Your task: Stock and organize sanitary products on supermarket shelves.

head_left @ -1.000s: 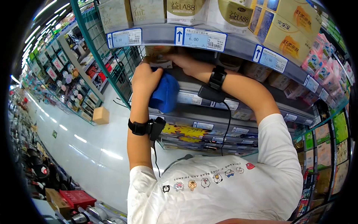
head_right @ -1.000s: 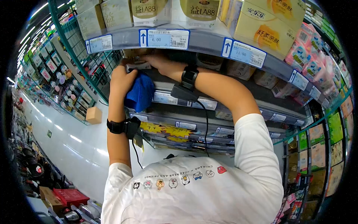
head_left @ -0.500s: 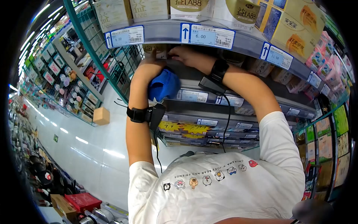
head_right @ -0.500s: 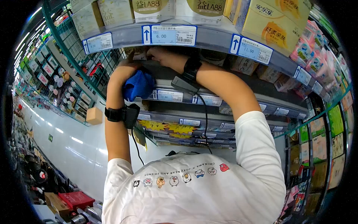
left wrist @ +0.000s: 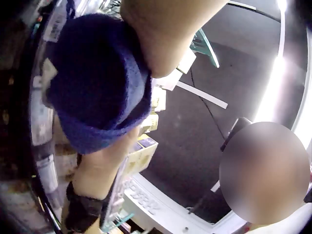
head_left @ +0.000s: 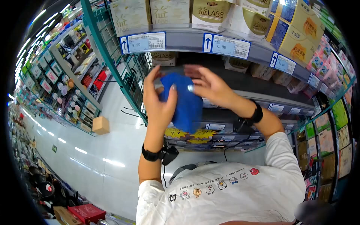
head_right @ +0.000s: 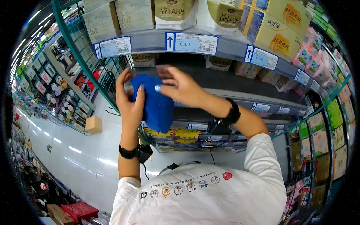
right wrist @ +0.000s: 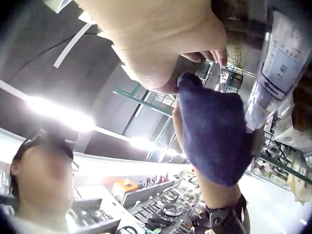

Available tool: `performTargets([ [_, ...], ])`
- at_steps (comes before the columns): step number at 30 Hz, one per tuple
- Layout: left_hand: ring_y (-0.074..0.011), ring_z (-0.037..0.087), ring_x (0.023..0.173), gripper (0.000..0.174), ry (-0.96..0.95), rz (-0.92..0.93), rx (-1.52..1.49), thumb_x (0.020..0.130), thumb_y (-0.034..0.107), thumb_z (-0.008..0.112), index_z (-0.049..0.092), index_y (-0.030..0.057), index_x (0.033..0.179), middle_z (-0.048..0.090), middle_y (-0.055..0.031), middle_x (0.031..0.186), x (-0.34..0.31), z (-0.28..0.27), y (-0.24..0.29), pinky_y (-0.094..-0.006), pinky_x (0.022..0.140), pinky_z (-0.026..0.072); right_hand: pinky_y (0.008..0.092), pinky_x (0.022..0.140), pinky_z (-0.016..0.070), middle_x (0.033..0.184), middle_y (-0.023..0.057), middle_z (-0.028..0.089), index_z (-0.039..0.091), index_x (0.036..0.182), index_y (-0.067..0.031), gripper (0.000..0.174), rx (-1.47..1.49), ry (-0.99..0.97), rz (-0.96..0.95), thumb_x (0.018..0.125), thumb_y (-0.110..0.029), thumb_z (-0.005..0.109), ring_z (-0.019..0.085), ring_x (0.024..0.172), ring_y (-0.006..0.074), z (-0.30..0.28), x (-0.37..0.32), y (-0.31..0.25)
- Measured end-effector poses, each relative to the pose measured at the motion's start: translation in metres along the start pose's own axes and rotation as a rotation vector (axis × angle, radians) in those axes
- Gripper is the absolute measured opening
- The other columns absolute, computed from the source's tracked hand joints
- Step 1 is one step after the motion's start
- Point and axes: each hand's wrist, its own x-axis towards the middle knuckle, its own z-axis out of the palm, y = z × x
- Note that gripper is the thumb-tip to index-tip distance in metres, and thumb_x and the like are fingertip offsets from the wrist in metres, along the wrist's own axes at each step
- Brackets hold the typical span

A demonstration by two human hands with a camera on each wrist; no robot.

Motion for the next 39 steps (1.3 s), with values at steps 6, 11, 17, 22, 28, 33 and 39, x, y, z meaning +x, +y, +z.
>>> performTargets([
  [6, -0.0221, 0.053, 0.100, 0.065, -0.115, -0.004, -0.431, 0.072, 0.000, 0.061, 0.031, 0.0002, 0.129, 0.043, -0.0154, 0.115, -0.052, -0.006, -0.001, -0.0327, 0.089, 0.0432, 0.0387, 0.102, 0.0318, 0.139, 0.0175, 0.030, 0.018, 0.140, -0.0073, 0.094, 0.078, -0.163, 0.096, 0.068, -0.023, 0.077, 0.032, 0.128, 0.0255, 0.028, -0.066, -0.011],
  [11, -0.0261, 0.048, 0.110, 0.071, -0.444, 0.080, -0.535, 0.066, 0.001, 0.067, 0.033, 0.0006, 0.129, 0.042, -0.0162, 0.116, -0.077, 0.015, -0.005, -0.0362, 0.091, 0.0430, 0.0366, 0.098, 0.0358, 0.126, 0.0131, 0.045, 0.036, 0.132, -0.0096, 0.082, -0.354, 0.160, 0.013, 0.062, -0.014, 0.078, 0.045, 0.116, 0.0278, 0.044, -0.120, 0.001],
  [17, -0.0279, 0.047, 0.112, 0.070, -0.678, -0.128, -0.511, 0.066, -0.003, 0.064, 0.034, 0.0000, 0.128, 0.041, -0.0172, 0.120, -0.113, 0.061, 0.005, -0.0348, 0.091, 0.0419, 0.0366, 0.089, 0.0408, 0.108, 0.0126, 0.050, 0.045, 0.114, -0.0060, 0.066, -0.651, 0.700, 0.269, 0.056, -0.011, 0.077, 0.052, 0.102, 0.0298, 0.049, -0.203, -0.009],
  [22, -0.0321, 0.047, 0.108, 0.067, -0.879, 0.075, -0.279, 0.066, 0.000, 0.066, 0.036, -0.0022, 0.126, 0.045, -0.0195, 0.116, -0.154, 0.106, 0.020, -0.0392, 0.091, 0.0383, 0.0361, 0.088, 0.0417, 0.108, 0.0152, 0.050, 0.043, 0.113, -0.0033, 0.065, -0.737, 1.050, 0.529, 0.057, -0.010, 0.076, 0.052, 0.102, 0.0313, 0.069, -0.270, -0.025],
  [28, -0.0239, 0.056, 0.088, 0.064, -1.220, -0.105, -0.616, 0.062, 0.000, 0.074, 0.045, 0.0041, 0.119, 0.056, -0.0108, 0.101, -0.219, 0.155, 0.040, -0.0321, 0.078, 0.0448, 0.0372, 0.092, 0.0392, 0.110, 0.0134, 0.052, 0.046, 0.118, -0.0035, 0.065, -0.774, 0.892, 0.486, 0.060, -0.011, 0.075, 0.051, 0.105, 0.0272, 0.051, -0.350, -0.044],
  [33, -0.0154, 0.058, 0.083, 0.042, -1.333, -0.291, -0.750, 0.060, -0.009, 0.067, 0.054, 0.0037, 0.098, 0.058, -0.0054, 0.089, -0.270, 0.202, 0.088, -0.0242, 0.071, 0.0452, 0.0382, 0.095, 0.0365, 0.111, 0.0142, 0.049, 0.049, 0.121, -0.0075, 0.060, -0.548, 0.802, 0.462, 0.067, -0.019, 0.074, 0.047, 0.107, 0.0313, 0.044, -0.437, -0.071],
  [39, -0.0313, 0.061, 0.075, 0.032, -1.359, 0.053, -0.504, 0.060, -0.006, 0.067, 0.057, 0.0049, 0.089, 0.059, -0.0151, 0.086, -0.334, 0.265, 0.179, -0.0324, 0.066, 0.0479, 0.0380, 0.090, 0.0386, 0.115, 0.0133, 0.050, 0.065, 0.093, -0.0077, 0.016, -0.749, 1.082, 0.373, 0.077, -0.014, 0.066, 0.049, 0.105, 0.0278, 0.027, -0.550, -0.079],
])
